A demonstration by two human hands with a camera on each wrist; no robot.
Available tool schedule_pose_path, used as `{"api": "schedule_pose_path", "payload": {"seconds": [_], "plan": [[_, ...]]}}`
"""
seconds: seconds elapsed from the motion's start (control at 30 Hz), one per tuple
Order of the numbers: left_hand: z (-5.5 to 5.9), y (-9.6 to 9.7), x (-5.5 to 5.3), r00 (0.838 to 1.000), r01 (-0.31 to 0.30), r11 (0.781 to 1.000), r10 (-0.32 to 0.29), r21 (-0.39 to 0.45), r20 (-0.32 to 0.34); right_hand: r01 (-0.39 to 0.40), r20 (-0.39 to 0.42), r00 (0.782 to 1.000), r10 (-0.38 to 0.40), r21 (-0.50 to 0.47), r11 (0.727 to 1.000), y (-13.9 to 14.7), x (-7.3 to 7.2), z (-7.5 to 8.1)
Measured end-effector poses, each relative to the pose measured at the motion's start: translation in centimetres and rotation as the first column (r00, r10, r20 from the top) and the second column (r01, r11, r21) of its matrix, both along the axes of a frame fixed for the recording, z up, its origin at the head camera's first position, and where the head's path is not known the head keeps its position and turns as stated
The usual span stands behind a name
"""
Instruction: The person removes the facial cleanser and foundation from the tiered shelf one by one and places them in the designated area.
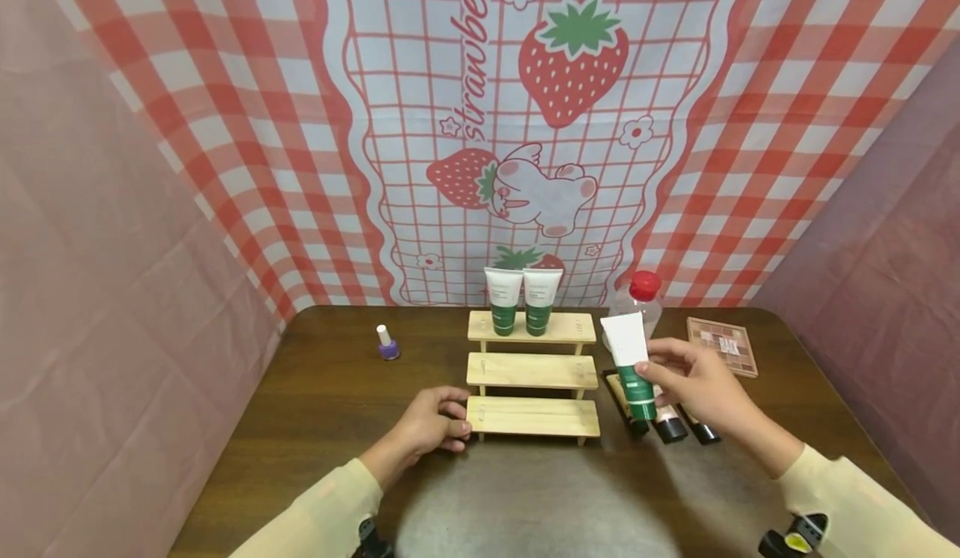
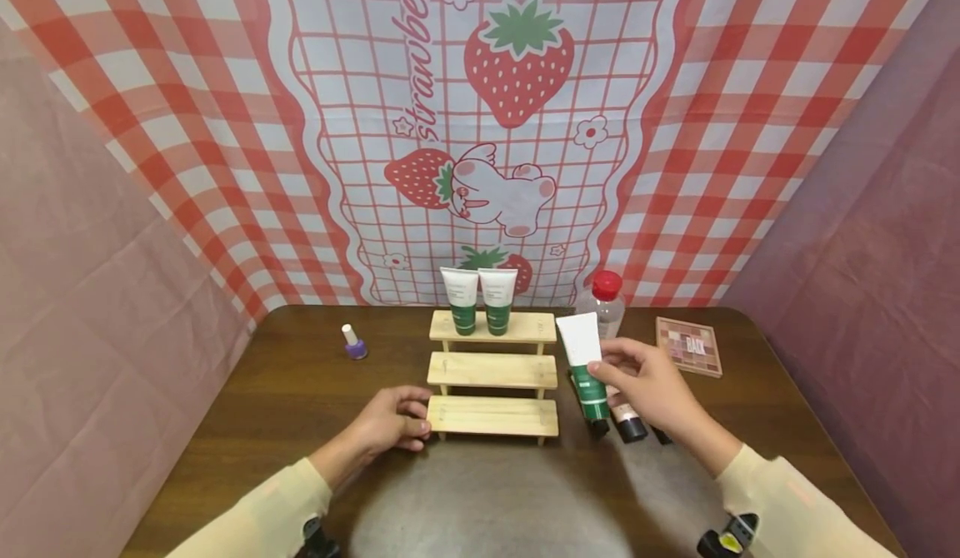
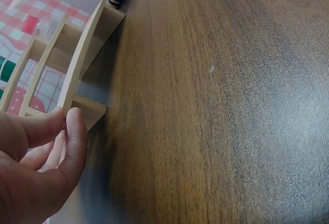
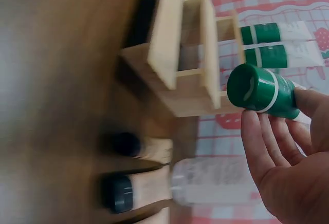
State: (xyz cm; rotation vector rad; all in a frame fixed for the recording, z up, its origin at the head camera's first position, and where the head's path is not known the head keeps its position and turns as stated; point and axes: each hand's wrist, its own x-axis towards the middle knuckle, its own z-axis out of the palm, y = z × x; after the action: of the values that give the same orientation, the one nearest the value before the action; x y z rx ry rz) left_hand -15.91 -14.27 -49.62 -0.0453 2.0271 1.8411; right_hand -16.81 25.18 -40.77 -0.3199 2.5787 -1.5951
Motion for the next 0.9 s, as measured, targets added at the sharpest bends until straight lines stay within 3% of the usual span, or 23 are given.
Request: {"api": "schedule_pose_path", "payload": {"seconds": [0.27, 0.5, 0.73, 0.9], "plan": [[0.1, 0.0, 0.0, 1.0, 0.0, 1.0, 0.0, 0.001, 0.0, -0.014, 0.144, 0.989, 0.025, -0.071, 0.997, 1.6, 3.3, -4.1], [0.0, 0.0, 0.0, 1.0, 0.0, 1.0, 0.0, 0.003, -0.002, -0.052, 0.284, 0.955, 0.083, -0.114, 0.992, 2.2, 5.2, -7.0], [0.0, -0.1, 0.0, 1.0, 0.002, 1.0, -0.002, 0.009, 0.001, -0.042, 0.358, 0.931, 0.074, -0.097, 0.994, 2.3, 6.3, -8.6], [0.0, 0.0, -0.1, 1.0, 0.001, 1.0, -0.001, 0.007, 0.006, -0.05, 0.363, 0.928, 0.086, -0.109, 0.993, 2.2, 6.6, -9.1]]}}
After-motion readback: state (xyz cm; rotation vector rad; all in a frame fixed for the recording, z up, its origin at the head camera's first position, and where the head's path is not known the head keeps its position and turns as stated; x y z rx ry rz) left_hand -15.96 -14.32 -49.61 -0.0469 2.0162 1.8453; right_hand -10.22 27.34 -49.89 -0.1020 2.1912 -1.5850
